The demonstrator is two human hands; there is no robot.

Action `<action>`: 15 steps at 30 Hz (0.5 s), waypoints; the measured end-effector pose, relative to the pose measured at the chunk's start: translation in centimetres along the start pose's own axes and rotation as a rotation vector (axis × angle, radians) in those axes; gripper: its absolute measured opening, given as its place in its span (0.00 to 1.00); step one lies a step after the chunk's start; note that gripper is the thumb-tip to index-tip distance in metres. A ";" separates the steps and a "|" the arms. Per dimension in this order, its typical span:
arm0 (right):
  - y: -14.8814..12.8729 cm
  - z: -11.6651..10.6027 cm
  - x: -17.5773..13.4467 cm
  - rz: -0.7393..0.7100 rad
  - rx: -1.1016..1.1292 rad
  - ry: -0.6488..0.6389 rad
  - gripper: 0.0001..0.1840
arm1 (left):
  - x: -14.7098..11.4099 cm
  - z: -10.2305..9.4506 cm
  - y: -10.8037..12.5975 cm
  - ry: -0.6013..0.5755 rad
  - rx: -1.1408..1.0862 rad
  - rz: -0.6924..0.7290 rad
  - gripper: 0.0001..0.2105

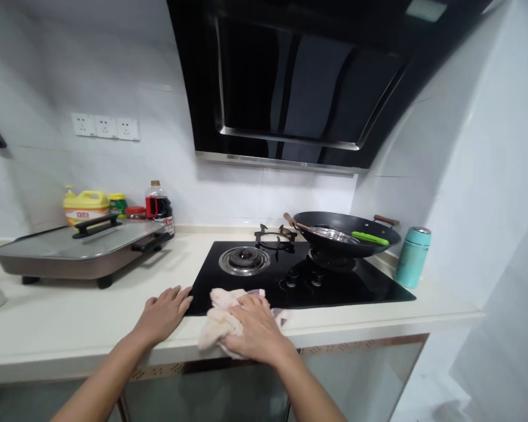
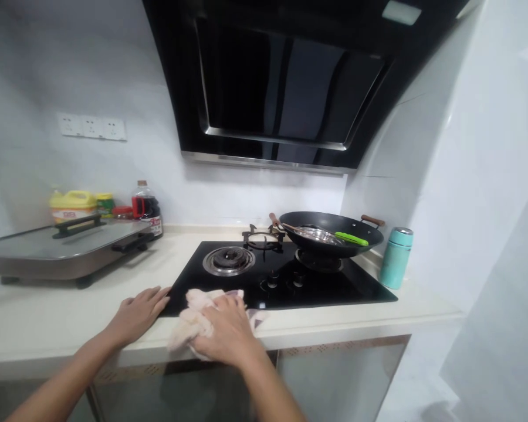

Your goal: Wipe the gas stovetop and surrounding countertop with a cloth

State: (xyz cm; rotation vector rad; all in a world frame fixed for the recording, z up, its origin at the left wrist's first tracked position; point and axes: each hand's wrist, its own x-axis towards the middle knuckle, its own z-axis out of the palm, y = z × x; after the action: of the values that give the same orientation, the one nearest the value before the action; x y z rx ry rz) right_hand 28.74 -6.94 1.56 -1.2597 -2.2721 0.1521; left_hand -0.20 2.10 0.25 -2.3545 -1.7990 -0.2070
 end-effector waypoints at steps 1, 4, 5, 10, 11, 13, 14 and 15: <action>1.4 -0.8 -1.2 0.019 -0.009 0.020 0.30 | 0.0 0.2 -0.2 -0.014 0.028 0.023 0.26; 6.9 -3.7 -5.2 0.142 -0.072 0.079 0.26 | 0.1 1.0 -1.0 -0.029 0.097 0.066 0.28; 9.0 -4.8 -6.6 0.192 -0.107 0.106 0.25 | 0.2 1.3 -1.2 -0.021 0.110 0.072 0.29; 19.7 -10.0 -11.9 0.463 -0.305 0.209 0.25 | 0.7 3.2 -2.5 0.022 0.139 0.083 0.28; 21.4 -11.0 -12.4 0.522 -0.335 0.204 0.26 | 0.8 3.4 -2.7 0.031 0.127 0.084 0.28; 24.4 -12.6 -12.7 0.629 -0.381 0.197 0.28 | 1.0 3.7 -3.0 0.051 0.093 0.091 0.27; 25.5 -13.3 -12.7 0.675 -0.397 0.203 0.29 | 1.0 3.6 -3.0 0.071 0.065 0.090 0.27; 26.5 -13.9 -12.7 0.720 -0.409 0.215 0.30 | 1.0 3.5 -3.0 0.091 0.037 0.087 0.26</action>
State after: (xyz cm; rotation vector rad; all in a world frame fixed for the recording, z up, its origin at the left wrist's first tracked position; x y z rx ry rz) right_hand 61.11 -4.64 -0.70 -2.1511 -1.6234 -0.1980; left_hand -2.85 4.60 -2.83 -2.3521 -1.6421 -0.2623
